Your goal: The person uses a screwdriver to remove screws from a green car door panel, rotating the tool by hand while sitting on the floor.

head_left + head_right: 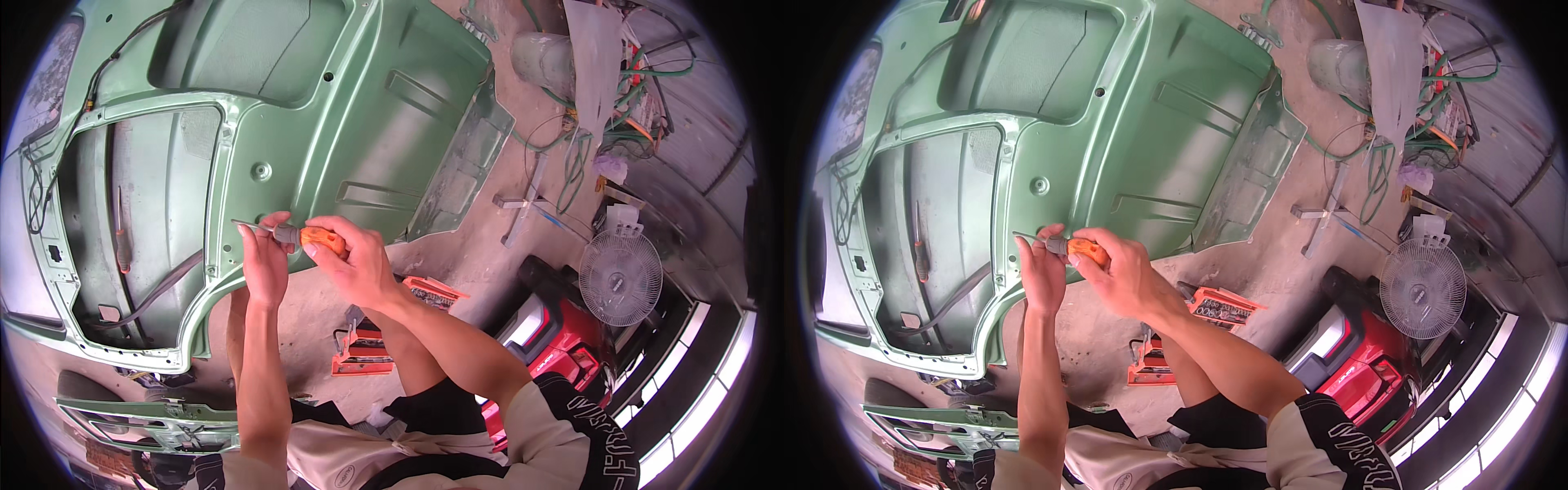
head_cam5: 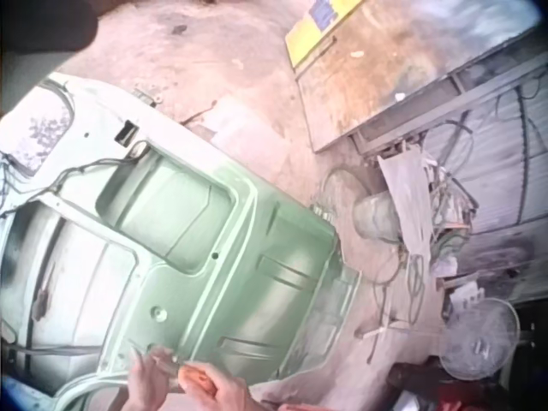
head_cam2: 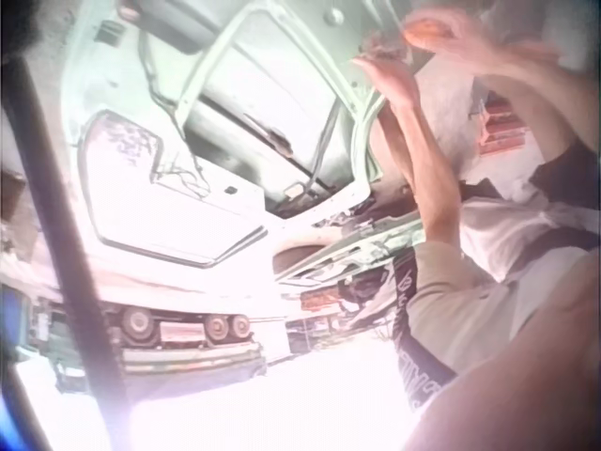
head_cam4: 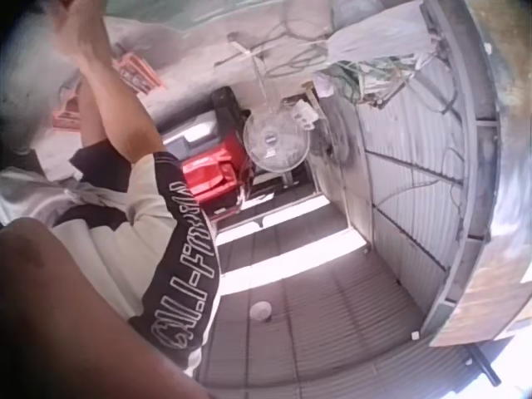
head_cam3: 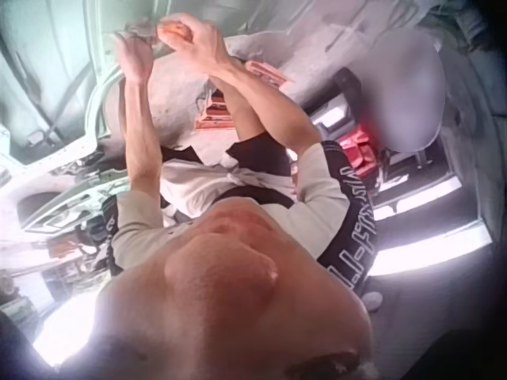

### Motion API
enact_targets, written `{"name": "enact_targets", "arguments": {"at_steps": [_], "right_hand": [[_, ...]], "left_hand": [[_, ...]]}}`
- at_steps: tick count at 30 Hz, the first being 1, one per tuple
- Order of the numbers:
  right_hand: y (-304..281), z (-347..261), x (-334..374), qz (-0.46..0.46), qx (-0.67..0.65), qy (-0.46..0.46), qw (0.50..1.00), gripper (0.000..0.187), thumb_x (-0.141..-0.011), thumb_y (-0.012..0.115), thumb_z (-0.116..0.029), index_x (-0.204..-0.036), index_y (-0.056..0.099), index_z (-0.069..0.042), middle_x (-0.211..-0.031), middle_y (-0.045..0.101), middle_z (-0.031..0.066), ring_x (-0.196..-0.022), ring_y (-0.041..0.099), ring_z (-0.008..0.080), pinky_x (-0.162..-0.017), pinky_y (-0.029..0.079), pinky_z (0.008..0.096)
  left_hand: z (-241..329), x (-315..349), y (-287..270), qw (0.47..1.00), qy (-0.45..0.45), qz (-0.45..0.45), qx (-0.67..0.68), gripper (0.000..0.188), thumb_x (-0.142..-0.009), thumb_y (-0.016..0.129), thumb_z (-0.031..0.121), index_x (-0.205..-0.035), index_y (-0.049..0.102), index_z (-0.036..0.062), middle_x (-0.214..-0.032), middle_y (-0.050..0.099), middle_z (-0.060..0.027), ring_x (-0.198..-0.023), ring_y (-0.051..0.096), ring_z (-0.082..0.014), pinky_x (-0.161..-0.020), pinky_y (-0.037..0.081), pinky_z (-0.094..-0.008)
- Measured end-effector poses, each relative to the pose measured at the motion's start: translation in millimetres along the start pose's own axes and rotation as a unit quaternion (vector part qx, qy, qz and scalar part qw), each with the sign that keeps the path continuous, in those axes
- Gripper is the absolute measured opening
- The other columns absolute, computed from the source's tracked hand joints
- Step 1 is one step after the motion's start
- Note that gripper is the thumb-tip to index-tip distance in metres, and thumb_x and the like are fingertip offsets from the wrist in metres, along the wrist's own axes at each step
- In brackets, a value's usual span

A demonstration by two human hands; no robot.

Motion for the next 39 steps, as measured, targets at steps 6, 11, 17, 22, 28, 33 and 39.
{"name": "enact_targets", "arguments": {"at_steps": [6,11,17,22,28,33,39], "right_hand": [[-133.7,-63.5,-51.1,0.308,0.045,-0.198,0.930,0.028,-0.092,0.072,-0.021,-0.111,0.063,-0.002,-0.075,0.066,0.0089,-0.056,0.059,0.0204,-0.056,0.047,0.0338],[-160.7,-97.4,-94.5,0.260,0.191,-0.197,0.926,0.027,-0.092,0.071,-0.026,-0.103,0.062,-0.003,-0.072,0.068,0.0108,-0.058,0.063,0.0281,-0.057,0.049,0.0396],[-145.2,-114.9,-102.2,0.207,0.282,-0.232,0.908,0.026,-0.092,0.070,-0.027,-0.100,0.062,-0.003,-0.070,0.068,0.0120,-0.059,0.064,0.0322,-0.057,0.049,0.0429],[-139.7,-122.4,-106.4,0.197,0.304,-0.188,0.913,0.027,-0.093,0.068,-0.029,-0.103,0.064,-0.004,-0.067,0.066,0.0096,-0.057,0.063,0.0253,-0.059,0.049,0.0379],[-139.6,-128.2,-105.6,0.207,0.313,-0.169,0.911,0.029,-0.093,0.068,-0.031,-0.102,0.063,-0.004,-0.071,0.068,0.0104,-0.060,0.064,0.0308,-0.059,0.049,0.0430],[-131.9,-111.7,-121.1,0.192,0.329,-0.117,0.917,0.031,-0.095,0.066,-0.031,-0.109,0.063,-0.004,-0.071,0.068,0.0106,-0.063,0.066,0.0295,-0.063,0.050,0.0408],[-109.8,-105.1,-118.4,0.207,0.368,-0.134,0.896,0.029,-0.097,0.064,-0.029,-0.111,0.063,-0.004,-0.071,0.067,0.0111,-0.063,0.065,0.0295,-0.064,0.050,0.0398]], "left_hand": [[-57.9,23.9,-0.4,0.979,-0.170,-0.001,-0.112,0.046,-0.107,0.042,0.047,-0.084,0.053,0.0092,-0.060,0.028,0.0073,-0.052,0.024,-0.0055,-0.048,0.020,-0.0227],[-76.5,13.3,42.3,0.927,-0.196,-0.045,-0.316,0.042,-0.102,0.058,0.042,-0.076,0.056,0.0089,-0.061,0.036,0.0081,-0.055,0.029,-0.0034,-0.050,0.023,-0.0239],[-93.9,10.6,68.5,0.932,-0.180,-0.085,-0.302,0.041,-0.102,0.059,0.040,-0.076,0.054,0.0084,-0.063,0.037,0.0078,-0.059,0.031,-0.0044,-0.054,0.026,-0.0244],[-99.0,-5.2,51.9,0.943,-0.194,-0.052,-0.267,0.043,-0.101,0.061,0.039,-0.073,0.054,0.0067,-0.065,0.040,0.0069,-0.062,0.033,-0.0056,-0.056,0.030,-0.0257],[-83.0,-6.5,42.0,0.950,-0.214,-0.022,-0.227,0.043,-0.100,0.061,0.040,-0.073,0.055,0.0074,-0.064,0.041,0.0066,-0.060,0.035,-0.0044,-0.054,0.029,-0.0247],[-74.1,-12.4,32.6,0.961,-0.184,-0.001,-0.207,0.043,-0.100,0.060,0.042,-0.074,0.055,0.0089,-0.060,0.037,0.0075,-0.056,0.032,-0.0040,-0.053,0.026,-0.0242],[-61.4,-14.3,13.6,0.966,-0.180,0.014,-0.185,0.044,-0.100,0.060,0.044,-0.075,0.057,0.0075,-0.060,0.038,0.0064,-0.057,0.033,-0.0054,-0.053,0.026,-0.0255]]}}
Point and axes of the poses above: each hand's wrist, its own x-axis away from the middle knuckle, its own y-axis out of the palm, z = x × y, the point moved 8 cm from there along -x, towards the middle knuckle
